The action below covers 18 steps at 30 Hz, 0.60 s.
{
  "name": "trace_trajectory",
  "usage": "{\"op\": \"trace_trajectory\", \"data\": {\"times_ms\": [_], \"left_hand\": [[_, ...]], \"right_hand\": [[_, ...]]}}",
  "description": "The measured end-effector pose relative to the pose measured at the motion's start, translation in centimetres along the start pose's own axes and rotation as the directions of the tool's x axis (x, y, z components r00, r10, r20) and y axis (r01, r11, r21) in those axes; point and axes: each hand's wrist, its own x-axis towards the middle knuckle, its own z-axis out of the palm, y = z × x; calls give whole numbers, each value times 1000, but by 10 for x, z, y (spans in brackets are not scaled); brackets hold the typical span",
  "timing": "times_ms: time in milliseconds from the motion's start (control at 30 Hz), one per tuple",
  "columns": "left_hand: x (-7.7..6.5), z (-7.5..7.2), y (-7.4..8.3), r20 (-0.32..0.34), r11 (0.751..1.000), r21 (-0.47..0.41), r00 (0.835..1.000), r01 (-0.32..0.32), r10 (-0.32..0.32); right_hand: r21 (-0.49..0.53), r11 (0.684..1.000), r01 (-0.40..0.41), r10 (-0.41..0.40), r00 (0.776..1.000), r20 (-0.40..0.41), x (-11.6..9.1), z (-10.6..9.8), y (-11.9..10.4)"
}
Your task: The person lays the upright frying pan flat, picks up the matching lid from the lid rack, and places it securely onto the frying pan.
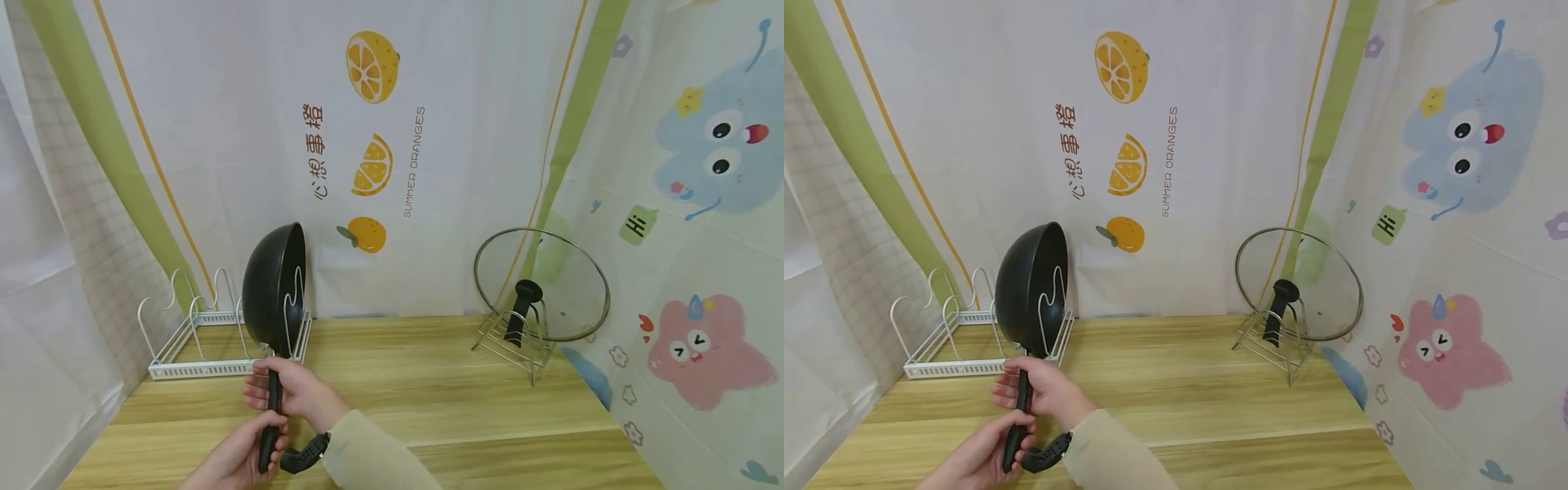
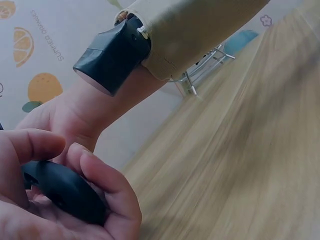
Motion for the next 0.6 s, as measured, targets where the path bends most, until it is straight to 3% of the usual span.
{"op": "trace_trajectory", "data": {"times_ms": [367, 600], "left_hand": [[7, -2, 1, -50, 998, 65, 998, -22, 26], [12, -1, -1, -20, 999, -3, 999, -42, 42]], "right_hand": [[3, 1000, 19, -19, 998, -58, 3, 4, -1], [-1, 1000, 22, -23, 997, -69, 6, 4, -3]]}}
